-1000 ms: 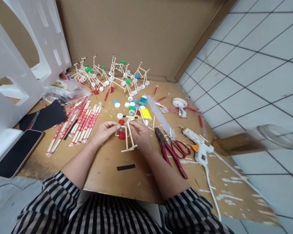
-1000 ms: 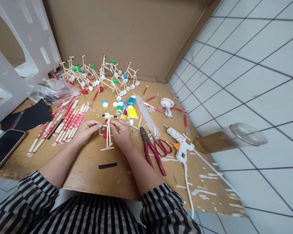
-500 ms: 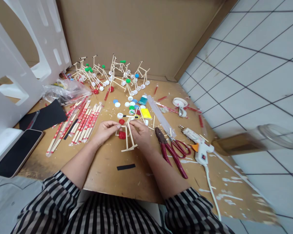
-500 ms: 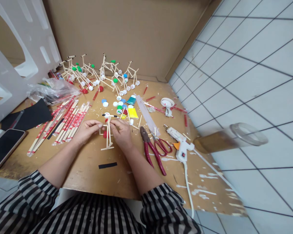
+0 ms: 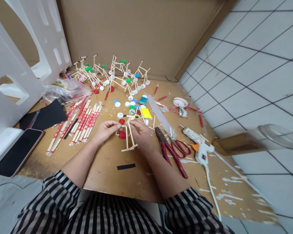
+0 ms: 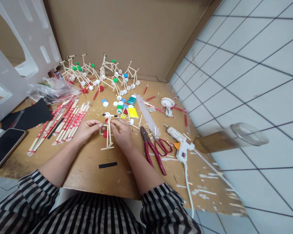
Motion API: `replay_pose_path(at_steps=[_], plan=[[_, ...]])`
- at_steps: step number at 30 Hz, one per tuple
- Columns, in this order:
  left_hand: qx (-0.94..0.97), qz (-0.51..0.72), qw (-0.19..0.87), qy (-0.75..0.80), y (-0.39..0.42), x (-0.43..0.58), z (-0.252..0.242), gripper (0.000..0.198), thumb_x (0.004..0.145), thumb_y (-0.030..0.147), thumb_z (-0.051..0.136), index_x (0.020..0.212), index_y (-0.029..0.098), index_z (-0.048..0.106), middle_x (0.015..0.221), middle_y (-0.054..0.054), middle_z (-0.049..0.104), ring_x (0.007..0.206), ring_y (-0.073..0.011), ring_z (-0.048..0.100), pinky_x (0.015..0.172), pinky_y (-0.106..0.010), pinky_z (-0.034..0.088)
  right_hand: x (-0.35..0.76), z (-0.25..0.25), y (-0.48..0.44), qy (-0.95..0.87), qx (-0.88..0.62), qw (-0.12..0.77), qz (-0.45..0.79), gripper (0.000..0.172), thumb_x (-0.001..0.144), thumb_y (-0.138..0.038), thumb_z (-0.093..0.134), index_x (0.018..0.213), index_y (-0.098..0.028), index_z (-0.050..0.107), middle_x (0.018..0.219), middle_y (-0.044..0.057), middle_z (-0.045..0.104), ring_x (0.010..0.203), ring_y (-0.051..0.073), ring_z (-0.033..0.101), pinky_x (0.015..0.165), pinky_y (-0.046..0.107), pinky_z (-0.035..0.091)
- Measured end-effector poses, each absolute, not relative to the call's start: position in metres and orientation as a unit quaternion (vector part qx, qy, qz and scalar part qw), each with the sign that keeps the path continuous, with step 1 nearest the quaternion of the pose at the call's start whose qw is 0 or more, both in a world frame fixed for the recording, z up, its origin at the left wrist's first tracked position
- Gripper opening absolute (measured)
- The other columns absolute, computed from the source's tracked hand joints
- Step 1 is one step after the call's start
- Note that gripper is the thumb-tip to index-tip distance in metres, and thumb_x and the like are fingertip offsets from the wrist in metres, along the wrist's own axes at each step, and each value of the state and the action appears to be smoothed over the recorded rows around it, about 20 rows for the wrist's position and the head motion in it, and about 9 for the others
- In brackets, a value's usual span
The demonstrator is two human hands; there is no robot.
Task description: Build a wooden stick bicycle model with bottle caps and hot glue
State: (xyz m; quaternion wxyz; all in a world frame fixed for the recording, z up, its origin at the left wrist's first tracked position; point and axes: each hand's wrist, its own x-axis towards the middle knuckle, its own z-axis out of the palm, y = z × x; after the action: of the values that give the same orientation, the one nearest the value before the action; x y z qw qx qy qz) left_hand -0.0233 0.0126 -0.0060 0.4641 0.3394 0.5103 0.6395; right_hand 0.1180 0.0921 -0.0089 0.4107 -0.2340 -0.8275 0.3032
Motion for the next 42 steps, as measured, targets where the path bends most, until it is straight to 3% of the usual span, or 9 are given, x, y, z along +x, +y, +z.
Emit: replay_pose_path(at_steps=[42], plan=[[0.328,0.639,0.476,0.508,0.0131,-0.0233,-0.0046,0.023,0.055,0.038,0.079,0.060,0.018,0.070,0.057,-0.001,0.068,0.050,-0.0093,0.052,0.055,-0.025,0.041,0.1162,-0.0064,0.0919,-0.814,-0.249,0.410,0.327,0.020,0.085,-0.031,0.051,0.072,-0.022,0.064,0.072,0.001,0.062,0.069,0.017,0.057,0.069,0.030,0.046]])
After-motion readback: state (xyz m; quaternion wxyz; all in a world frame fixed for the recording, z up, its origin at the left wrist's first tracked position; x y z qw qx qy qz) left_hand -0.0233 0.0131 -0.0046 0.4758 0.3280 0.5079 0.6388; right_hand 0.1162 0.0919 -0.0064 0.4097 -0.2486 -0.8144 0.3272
